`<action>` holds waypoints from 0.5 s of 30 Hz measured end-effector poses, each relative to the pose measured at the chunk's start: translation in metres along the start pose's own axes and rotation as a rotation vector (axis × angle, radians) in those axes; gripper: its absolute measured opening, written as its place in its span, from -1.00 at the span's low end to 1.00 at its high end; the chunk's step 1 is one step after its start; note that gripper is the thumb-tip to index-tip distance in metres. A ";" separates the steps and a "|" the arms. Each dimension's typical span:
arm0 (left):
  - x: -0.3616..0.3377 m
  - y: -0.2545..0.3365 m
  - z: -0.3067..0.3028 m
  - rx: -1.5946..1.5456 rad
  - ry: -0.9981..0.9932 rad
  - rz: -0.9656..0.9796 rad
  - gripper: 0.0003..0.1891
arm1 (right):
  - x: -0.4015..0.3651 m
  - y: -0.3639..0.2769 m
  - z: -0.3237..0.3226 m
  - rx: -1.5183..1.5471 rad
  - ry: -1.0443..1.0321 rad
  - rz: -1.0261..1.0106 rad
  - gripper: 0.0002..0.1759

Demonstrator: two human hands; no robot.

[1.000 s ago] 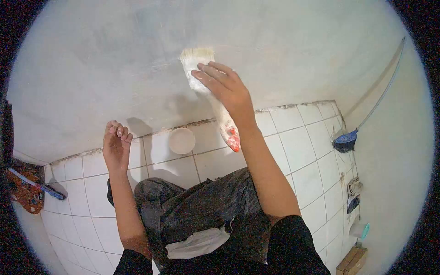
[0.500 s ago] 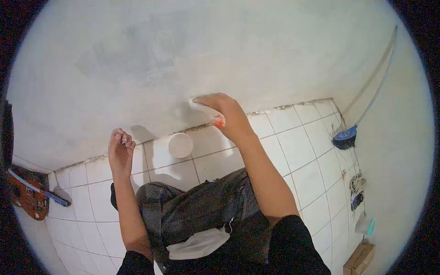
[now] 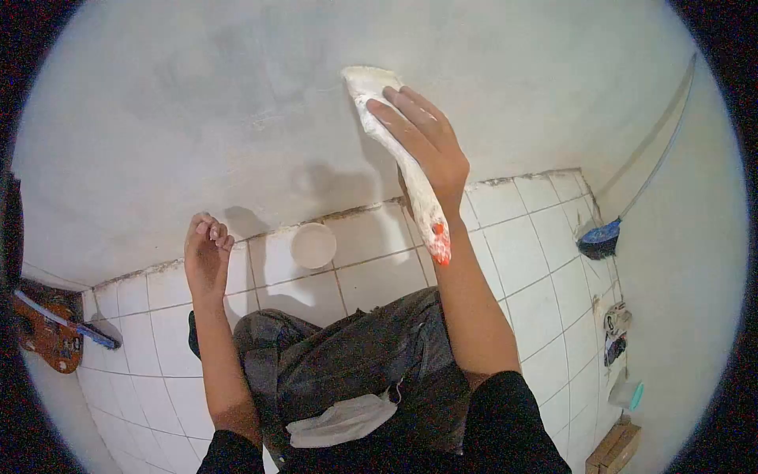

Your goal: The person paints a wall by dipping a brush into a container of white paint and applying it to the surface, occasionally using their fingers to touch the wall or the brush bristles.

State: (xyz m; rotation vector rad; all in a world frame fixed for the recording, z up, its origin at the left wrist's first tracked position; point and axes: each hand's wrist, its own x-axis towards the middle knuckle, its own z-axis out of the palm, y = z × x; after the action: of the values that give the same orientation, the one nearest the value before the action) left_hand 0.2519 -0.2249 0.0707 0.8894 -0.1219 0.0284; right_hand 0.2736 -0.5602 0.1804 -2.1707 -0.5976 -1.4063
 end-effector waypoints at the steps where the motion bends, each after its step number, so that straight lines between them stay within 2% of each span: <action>1: -0.001 0.000 0.000 -0.005 0.011 -0.003 -0.89 | -0.001 0.000 -0.002 -0.003 0.000 0.003 -0.73; 3: 0.000 -0.001 -0.001 -0.008 0.017 -0.011 -0.89 | -0.004 -0.003 -0.005 0.041 -0.244 0.170 -0.72; 5: 0.001 -0.003 -0.003 -0.010 0.007 -0.006 -0.87 | -0.007 -0.001 -0.004 0.082 -0.263 0.214 -0.72; 7: -0.001 -0.003 0.002 0.007 0.025 -0.012 -0.85 | -0.005 0.002 -0.009 0.066 -0.381 0.216 -0.72; 8: -0.001 -0.004 0.005 0.024 0.045 -0.023 -0.82 | -0.010 0.008 -0.008 0.000 -0.390 0.147 -0.59; 12: -0.001 -0.009 0.004 0.052 0.052 -0.043 -0.81 | -0.015 0.010 -0.011 0.064 -0.473 0.119 -0.59; 14: 0.000 -0.012 0.007 0.117 0.055 -0.069 -0.83 | -0.018 0.007 -0.009 0.223 -0.546 0.242 -0.59; 15: 0.000 -0.013 0.007 0.118 0.065 -0.067 -0.83 | -0.018 0.003 -0.008 0.231 -0.551 0.239 -0.59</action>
State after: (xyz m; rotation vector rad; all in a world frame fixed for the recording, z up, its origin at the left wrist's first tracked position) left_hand 0.2526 -0.2382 0.0652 1.0085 -0.0301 0.0018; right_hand 0.2629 -0.5695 0.1667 -2.3402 -0.6246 -0.5771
